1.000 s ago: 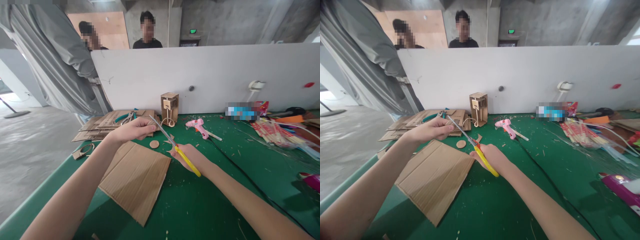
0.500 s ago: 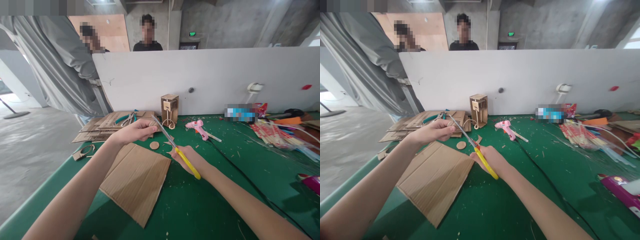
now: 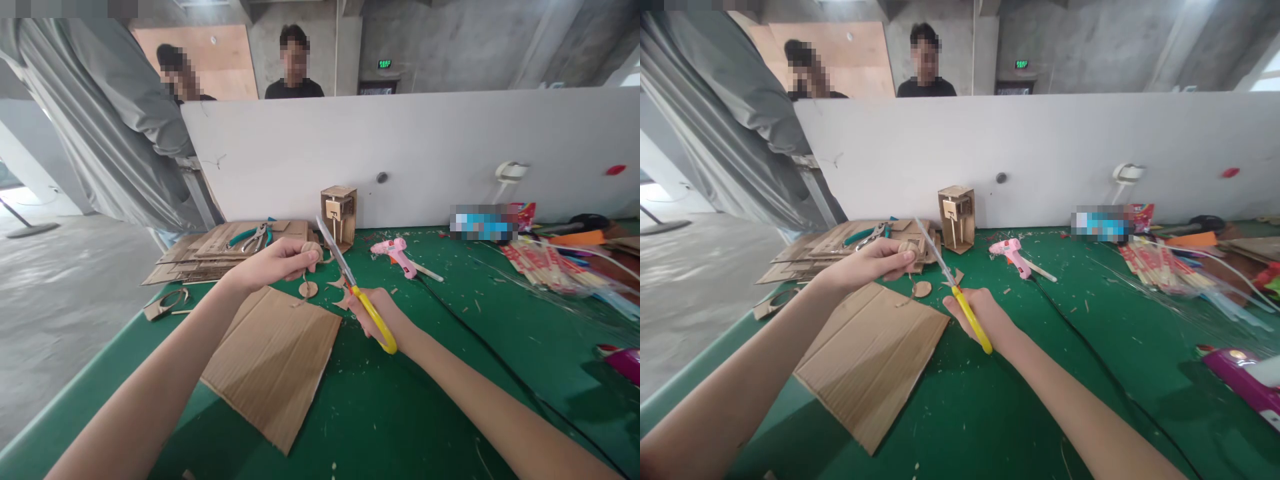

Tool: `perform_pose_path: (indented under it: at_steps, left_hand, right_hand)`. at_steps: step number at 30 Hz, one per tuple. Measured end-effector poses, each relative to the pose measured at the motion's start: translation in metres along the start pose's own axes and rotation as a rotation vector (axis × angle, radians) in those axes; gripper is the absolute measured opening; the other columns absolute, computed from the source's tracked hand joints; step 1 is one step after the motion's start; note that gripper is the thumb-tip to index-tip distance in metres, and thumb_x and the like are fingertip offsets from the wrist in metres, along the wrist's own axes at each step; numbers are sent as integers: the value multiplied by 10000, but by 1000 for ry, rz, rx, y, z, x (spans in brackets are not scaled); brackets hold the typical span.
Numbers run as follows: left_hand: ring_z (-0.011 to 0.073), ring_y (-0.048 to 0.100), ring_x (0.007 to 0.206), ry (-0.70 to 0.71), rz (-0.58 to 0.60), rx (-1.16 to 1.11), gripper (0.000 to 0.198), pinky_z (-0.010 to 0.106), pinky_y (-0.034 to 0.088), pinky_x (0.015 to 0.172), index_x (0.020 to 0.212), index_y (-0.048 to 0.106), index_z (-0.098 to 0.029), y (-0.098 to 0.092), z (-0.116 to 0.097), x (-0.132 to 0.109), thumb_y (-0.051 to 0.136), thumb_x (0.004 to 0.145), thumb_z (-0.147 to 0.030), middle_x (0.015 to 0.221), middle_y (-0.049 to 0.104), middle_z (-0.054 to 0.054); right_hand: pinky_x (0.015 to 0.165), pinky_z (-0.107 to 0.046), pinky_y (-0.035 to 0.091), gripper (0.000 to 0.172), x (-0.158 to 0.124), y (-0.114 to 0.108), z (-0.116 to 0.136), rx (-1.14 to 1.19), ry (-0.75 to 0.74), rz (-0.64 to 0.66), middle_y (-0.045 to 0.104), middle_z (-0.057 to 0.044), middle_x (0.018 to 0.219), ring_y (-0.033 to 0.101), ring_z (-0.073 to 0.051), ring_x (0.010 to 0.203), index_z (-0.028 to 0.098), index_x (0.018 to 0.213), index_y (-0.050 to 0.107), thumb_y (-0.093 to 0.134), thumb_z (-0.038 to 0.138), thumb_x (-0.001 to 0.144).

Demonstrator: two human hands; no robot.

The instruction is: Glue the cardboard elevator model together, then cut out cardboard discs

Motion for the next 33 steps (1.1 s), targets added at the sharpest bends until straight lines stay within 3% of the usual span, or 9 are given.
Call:
perform_pose_path:
  at_steps: [3,6,9,14,18,21,23,26,33]
  left_hand:
    - [72,408,493,56,-106,-63,334,193,305,476,756,603,-141,-1,-2,4,510,900,-428,515,459,-34]
    - [76,440,482,35,-234,-221,265,192,335,464,831,602,-143,-1,6,9,521,883,-390,542,486,-35]
    - [90,482,472,-6,-383,-355,205,191,359,445,920,589,-151,-5,14,11,480,872,-318,534,488,-44]
    - [91,612,586,-15,-617,-289,187,171,443,507,989,544,-150,-19,13,5,571,814,-211,651,607,-27]
    - [108,674,711,14,-664,-351,211,185,497,586,948,567,-134,-23,12,2,663,782,-222,809,669,18]
    - [99,664,706,27,-659,-480,185,194,512,618,838,576,-137,-22,15,2,700,764,-251,773,662,9]
    - [75,629,634,6,-635,-556,207,172,477,556,796,562,-152,-17,16,3,718,752,-281,716,641,-15]
    - [58,591,578,-20,-647,-636,252,148,402,480,767,543,-164,-9,18,3,748,721,-303,655,608,-41]
    - [82,624,647,39,-726,-705,303,163,438,535,744,536,-150,1,15,1,791,661,-290,694,637,-12]
  right_hand:
    - [434,-263,464,605,-1,8,-11,181,98,27,564,-19,508,575,-154,436,191,666,520,331,737,846]
    - [501,-272,526,608,0,10,-10,264,66,12,639,-68,716,637,-181,628,181,754,550,349,749,833]
    - [594,-296,562,604,2,7,-11,350,75,-36,623,-76,818,632,-198,778,191,843,520,315,759,836]
    - [596,-290,545,559,4,6,-17,433,112,-67,586,-51,798,618,-198,798,204,891,480,326,740,849]
    - [616,-316,536,523,3,3,-13,301,52,-84,596,-73,842,618,-214,803,203,871,484,314,697,883]
    - [721,-383,517,503,2,1,-4,123,-9,-78,579,-88,875,597,-223,798,205,828,474,314,677,892]
    - [766,-412,495,494,2,0,-1,63,-23,-71,561,-86,872,579,-225,791,210,808,458,301,670,897]
    - [757,-408,483,474,2,0,-1,54,-14,-72,555,-87,879,568,-228,787,215,817,450,293,653,906]
    - [764,-413,472,474,4,3,-8,81,2,-72,572,-92,901,582,-243,809,212,889,463,330,668,885]
Point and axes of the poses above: each hand's wrist, its own x-axis towards the middle knuckle, its own y-axis out of the palm, z = x × y, the point moved 9 cm from there along x, towards the middle knuckle
